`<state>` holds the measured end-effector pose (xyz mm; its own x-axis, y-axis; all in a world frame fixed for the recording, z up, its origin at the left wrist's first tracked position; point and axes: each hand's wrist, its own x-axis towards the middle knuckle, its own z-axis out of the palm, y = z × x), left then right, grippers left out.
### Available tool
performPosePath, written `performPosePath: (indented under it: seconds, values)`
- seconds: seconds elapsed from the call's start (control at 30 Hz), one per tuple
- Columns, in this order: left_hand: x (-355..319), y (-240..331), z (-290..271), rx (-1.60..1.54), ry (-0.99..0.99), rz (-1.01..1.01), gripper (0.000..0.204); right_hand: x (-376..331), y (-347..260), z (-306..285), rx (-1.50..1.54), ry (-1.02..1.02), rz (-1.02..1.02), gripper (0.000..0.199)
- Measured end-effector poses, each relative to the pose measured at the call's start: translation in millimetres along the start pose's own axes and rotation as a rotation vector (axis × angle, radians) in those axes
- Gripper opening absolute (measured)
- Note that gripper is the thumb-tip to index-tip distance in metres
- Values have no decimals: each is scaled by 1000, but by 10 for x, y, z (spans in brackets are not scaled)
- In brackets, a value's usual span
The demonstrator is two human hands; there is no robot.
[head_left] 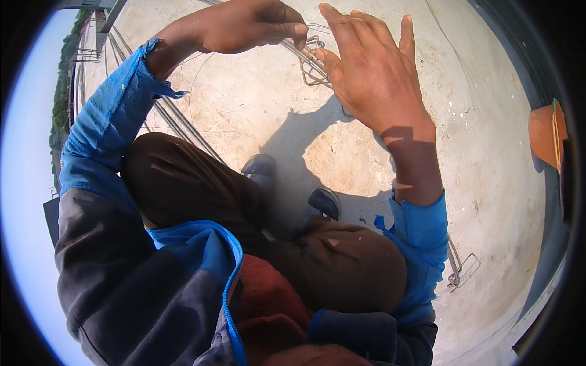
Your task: The person assembles a rebar cage by hand on a concrete rooftop. They place pre-bent rebar stirrups onto parallel longitudinal bars, then tie each intersection with wire using pliers to secure the structure.
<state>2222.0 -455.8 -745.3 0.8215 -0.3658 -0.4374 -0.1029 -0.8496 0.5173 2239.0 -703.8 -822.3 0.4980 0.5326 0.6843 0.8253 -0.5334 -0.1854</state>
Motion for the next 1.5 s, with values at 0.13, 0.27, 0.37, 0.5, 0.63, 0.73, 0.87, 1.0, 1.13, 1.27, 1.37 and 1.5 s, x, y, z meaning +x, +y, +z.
performPosePath:
  seconds: [0.13,0.27,0.37,0.5,0.63,0.73,0.87,1.0,1.13,1.27,1.37,1.5]
  values:
    - [64,76,9,21,-19,105,52,-66,-41,46,335,-202,173,21]
    - [-85,74,-28,28,-74,37,57,-138,121,5,252,-95,27,20]
    - [-367,-179,-185,19,-107,6,60,-94,504,-209,118,90,-100,27]
    - [-434,-602,-311,-30,-193,130,61,-38,1000,-727,-229,80,-209,26]
    - [-389,-525,-236,538,68,-370,57,94,963,-691,-373,-105,-99,21]
    - [-27,-975,-628,822,651,131,36,-14,541,-810,-283,-791,184,23]
    - [-466,-1062,-503,945,864,269,38,152,451,-1178,1293,-549,-27,23]
    - [-79,-779,-568,857,1039,225,38,-283,1070,-546,589,-338,519,34]
    - [-318,-1167,-560,983,1000,300,37,-786,178,-667,1011,-384,417,21]
    - [-265,-958,-322,930,1051,301,34,-241,804,-801,1461,-96,732,44]
    - [-121,-1042,-384,993,1045,246,36,-517,663,-163,358,-783,661,31]
    - [-576,-1313,-454,1305,877,412,30,-235,142,-895,1156,-931,63,33]
